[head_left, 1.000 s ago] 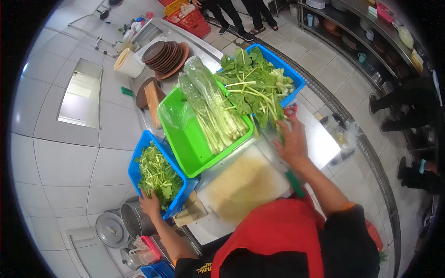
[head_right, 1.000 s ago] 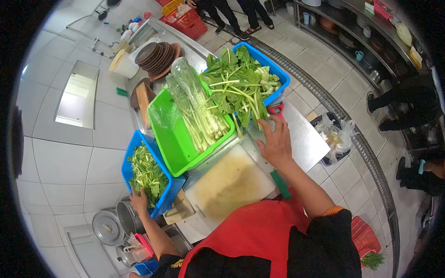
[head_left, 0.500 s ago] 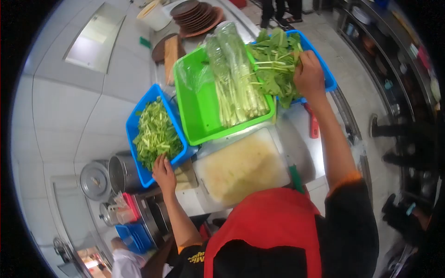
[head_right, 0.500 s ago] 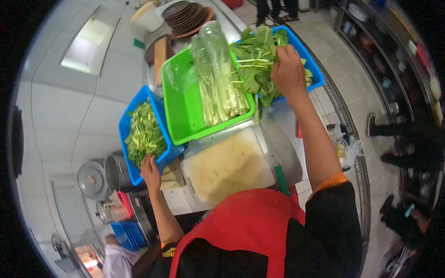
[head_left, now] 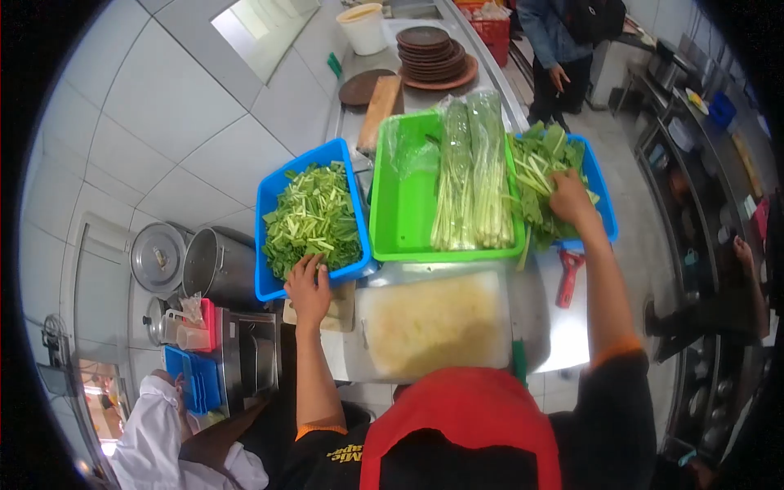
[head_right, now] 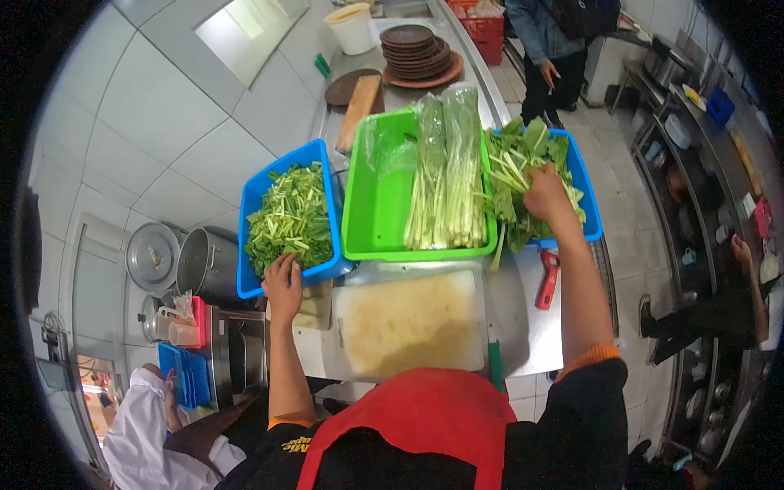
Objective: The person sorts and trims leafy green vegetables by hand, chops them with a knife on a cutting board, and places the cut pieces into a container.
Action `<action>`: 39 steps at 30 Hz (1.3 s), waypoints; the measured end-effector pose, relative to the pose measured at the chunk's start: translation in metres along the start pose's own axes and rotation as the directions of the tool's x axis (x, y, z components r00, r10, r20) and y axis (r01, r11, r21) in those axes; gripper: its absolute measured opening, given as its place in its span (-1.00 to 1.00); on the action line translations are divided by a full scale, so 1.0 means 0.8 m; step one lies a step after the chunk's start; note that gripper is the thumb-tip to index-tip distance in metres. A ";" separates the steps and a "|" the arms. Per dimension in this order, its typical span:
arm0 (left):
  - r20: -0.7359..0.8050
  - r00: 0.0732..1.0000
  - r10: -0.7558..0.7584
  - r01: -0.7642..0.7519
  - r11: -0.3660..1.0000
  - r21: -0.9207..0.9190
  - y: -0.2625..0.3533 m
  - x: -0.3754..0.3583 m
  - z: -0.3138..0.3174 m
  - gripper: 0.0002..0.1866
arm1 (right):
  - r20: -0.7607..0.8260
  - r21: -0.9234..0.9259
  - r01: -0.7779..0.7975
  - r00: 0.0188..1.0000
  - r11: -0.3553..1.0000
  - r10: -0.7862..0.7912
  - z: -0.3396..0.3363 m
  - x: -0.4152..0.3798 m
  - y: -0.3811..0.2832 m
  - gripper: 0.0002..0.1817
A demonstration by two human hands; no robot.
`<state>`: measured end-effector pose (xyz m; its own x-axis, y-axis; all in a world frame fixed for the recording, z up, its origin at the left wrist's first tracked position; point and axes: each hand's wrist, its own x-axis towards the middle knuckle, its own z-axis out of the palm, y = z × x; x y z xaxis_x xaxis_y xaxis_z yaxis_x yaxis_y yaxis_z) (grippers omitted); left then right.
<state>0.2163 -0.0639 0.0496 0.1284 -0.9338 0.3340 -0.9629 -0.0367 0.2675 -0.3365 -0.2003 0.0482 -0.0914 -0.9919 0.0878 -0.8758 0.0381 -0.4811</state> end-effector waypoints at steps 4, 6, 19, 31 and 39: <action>-0.202 0.979 -0.021 0.007 0.998 -0.066 0.053 0.012 -0.006 -0.55 | -0.014 -0.057 0.075 0.997 0.996 -0.076 -0.028 -0.064 -0.041 -0.52; -0.252 0.955 0.154 -0.205 0.959 -0.194 0.103 0.030 -0.003 -0.59 | -0.320 -0.077 0.293 0.898 0.953 -0.302 -0.022 -0.088 -0.048 -0.50; 0.403 0.871 0.281 -0.182 0.947 -0.266 0.212 0.262 0.291 -0.43 | -0.377 0.211 0.079 0.926 0.974 0.007 0.090 -0.354 -0.051 -0.77; 0.382 0.894 0.232 -0.206 0.973 -0.108 0.210 0.262 0.333 -0.44 | -0.630 0.576 -0.250 0.471 0.778 0.617 -0.012 -0.350 0.074 -0.63; 0.260 0.961 0.092 0.066 0.838 -0.542 0.188 0.275 0.238 -0.46 | -0.888 0.327 0.233 0.407 0.916 0.213 -0.143 -0.205 0.111 -0.22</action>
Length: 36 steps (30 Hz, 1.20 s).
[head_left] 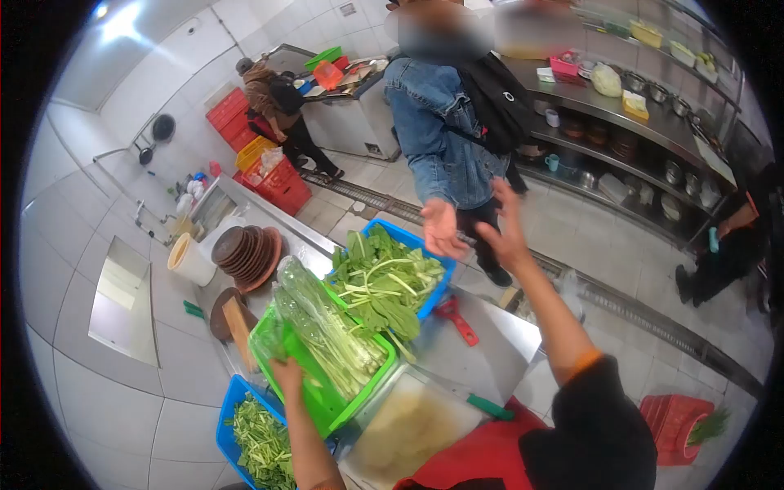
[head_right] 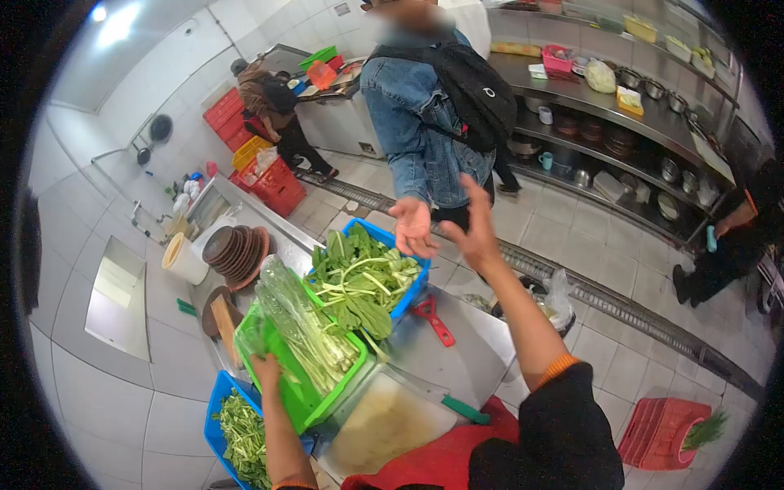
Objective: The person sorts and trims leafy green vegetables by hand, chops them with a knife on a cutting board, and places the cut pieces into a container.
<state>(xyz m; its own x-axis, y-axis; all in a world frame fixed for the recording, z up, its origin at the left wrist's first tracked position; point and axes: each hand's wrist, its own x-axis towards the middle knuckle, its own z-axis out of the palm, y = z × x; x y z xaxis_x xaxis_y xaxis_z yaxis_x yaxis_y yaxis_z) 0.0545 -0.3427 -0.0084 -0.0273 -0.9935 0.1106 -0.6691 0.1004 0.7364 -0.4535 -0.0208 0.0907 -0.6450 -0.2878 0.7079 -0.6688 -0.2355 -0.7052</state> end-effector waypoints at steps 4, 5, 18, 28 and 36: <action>-0.011 0.998 -0.068 0.054 0.877 -0.477 0.104 -0.089 -0.080 -0.53 | 0.324 -0.290 0.319 0.920 0.903 -0.221 0.033 0.011 -0.014 -0.22; -0.020 0.995 -0.095 0.066 0.811 -0.581 0.113 -0.105 -0.093 -0.61 | 0.324 -0.297 0.317 0.921 0.901 -0.218 0.034 0.006 -0.012 -0.22; 0.422 0.905 0.047 0.404 0.212 -0.890 0.179 -0.344 -0.089 -0.74 | 0.233 -0.377 -0.684 0.583 0.625 0.778 -0.050 -0.173 0.057 -0.08; 0.517 0.832 0.202 0.447 0.309 -0.839 0.263 -0.374 -0.037 -0.75 | 0.363 0.063 -0.841 0.521 0.538 0.772 -0.028 -0.238 -0.072 -0.04; 0.450 0.836 0.313 0.286 0.451 -0.846 0.316 -0.392 -0.022 -0.54 | 0.744 0.152 -0.523 0.619 0.839 0.251 0.016 -0.278 -0.215 -0.61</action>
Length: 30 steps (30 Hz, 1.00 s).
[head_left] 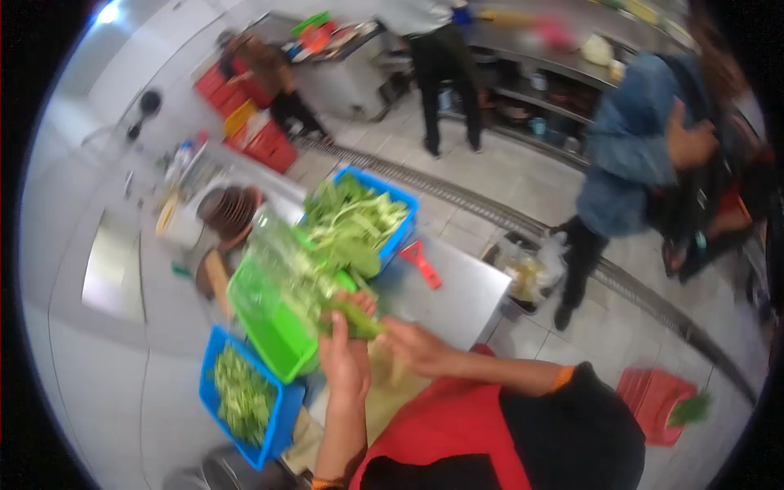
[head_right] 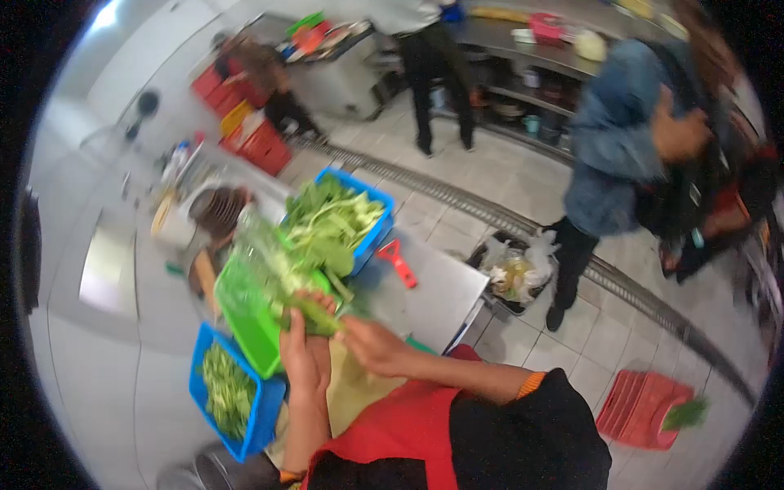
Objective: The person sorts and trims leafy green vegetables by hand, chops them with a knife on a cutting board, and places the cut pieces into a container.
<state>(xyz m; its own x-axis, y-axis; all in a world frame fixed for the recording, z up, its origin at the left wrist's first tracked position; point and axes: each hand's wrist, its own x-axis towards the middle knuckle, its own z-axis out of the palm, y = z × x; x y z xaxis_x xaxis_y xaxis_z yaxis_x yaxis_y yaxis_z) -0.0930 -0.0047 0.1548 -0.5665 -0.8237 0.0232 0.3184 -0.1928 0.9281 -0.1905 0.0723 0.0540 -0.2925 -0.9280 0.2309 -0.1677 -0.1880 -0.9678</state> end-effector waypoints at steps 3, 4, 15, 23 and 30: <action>0.045 0.999 0.013 -0.012 1.000 -0.022 0.021 0.010 -0.012 -0.50 | 0.092 0.263 -0.154 0.987 0.952 0.134 -0.037 0.000 -0.062 -0.65; -0.009 1.000 0.025 -0.025 0.999 -0.022 0.028 0.009 -0.016 -0.50 | 0.092 0.341 -0.179 0.983 0.923 0.156 -0.040 -0.001 -0.073 -0.67; 0.034 0.982 -0.188 0.189 0.934 -0.302 0.004 -0.017 -0.053 -0.44 | 0.080 0.546 -0.166 0.986 0.821 0.146 -0.030 0.001 -0.079 -0.74; -0.082 0.917 0.391 -0.068 0.355 0.933 0.000 -0.037 -0.105 -0.52 | -0.025 0.581 -0.237 0.951 0.779 0.308 -0.051 0.012 -0.063 -0.69; 0.023 0.965 -0.261 0.245 0.929 0.278 -0.032 -0.044 -0.064 -0.63 | 0.185 0.540 -0.428 0.900 0.725 0.394 -0.026 0.005 -0.052 -0.56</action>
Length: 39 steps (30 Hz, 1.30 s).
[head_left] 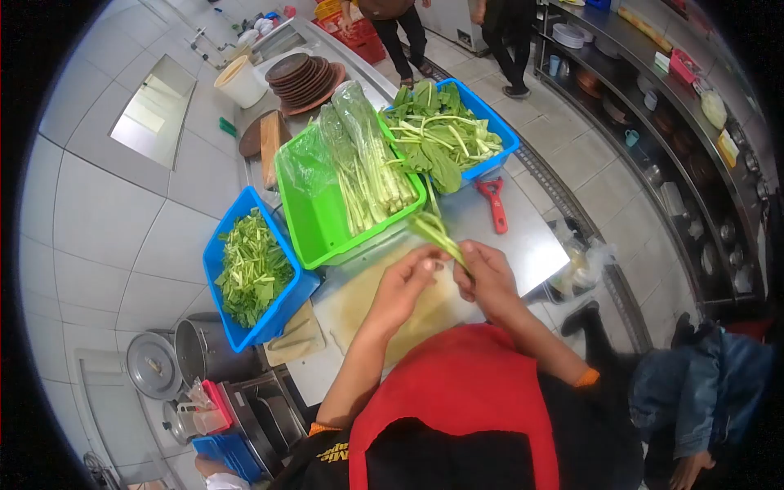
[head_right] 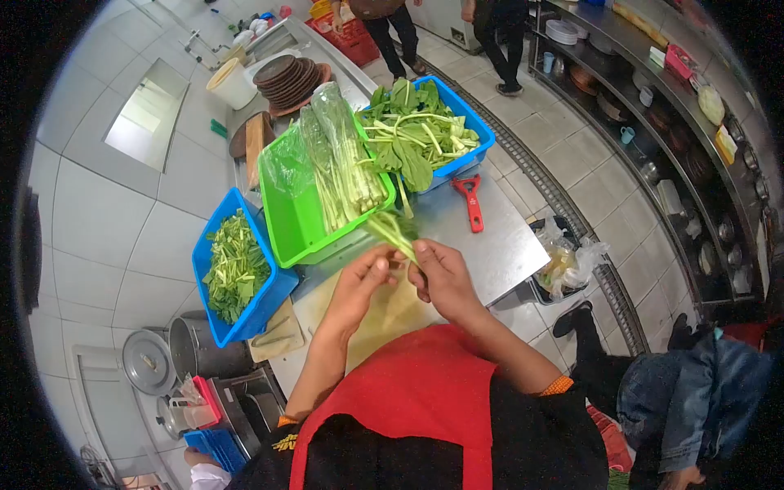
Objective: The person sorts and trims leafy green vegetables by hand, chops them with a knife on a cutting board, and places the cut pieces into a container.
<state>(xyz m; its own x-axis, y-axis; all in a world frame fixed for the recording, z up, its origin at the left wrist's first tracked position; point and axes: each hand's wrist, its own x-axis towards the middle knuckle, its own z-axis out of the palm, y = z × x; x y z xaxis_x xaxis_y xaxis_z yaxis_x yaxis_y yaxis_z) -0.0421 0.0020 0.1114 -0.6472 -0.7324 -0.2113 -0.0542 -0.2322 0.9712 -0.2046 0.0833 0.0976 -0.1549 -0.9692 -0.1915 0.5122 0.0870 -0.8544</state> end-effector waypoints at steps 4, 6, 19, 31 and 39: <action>-0.087 0.994 0.060 -0.079 0.971 -0.226 0.003 0.002 0.007 -0.73 | 0.139 -0.012 -0.072 0.988 0.997 0.073 0.007 -0.006 0.001 -0.61; -0.164 0.980 0.109 -0.128 0.985 -0.113 0.000 0.002 0.008 -0.75 | 0.017 -0.201 0.144 0.989 0.969 -0.144 0.020 -0.006 0.010 -0.67; -0.358 0.930 0.084 -0.149 0.976 -0.159 -0.023 -0.004 0.010 -0.77 | -0.020 -0.646 0.454 0.794 0.614 -0.607 0.017 0.022 0.048 -0.85; -0.448 0.894 -0.002 -0.161 0.931 -0.326 -0.042 -0.015 -0.015 -0.79 | -0.035 -0.527 0.472 0.819 0.707 -0.573 0.020 0.055 0.081 -0.90; -0.630 0.776 -0.029 -0.310 0.852 -0.422 -0.055 -0.031 -0.060 -0.79 | -0.268 -0.626 0.624 0.392 0.468 -0.880 0.016 0.112 -0.082 -0.83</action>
<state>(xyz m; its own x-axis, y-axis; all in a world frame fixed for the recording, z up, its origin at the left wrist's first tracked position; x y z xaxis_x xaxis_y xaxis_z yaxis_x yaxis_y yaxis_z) 0.0124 -0.0004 0.0684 -0.0215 -0.9648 -0.2621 0.4755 -0.2405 0.8462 -0.2414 -0.0121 0.1425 -0.7380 -0.3943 0.5477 -0.3856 -0.4197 -0.8217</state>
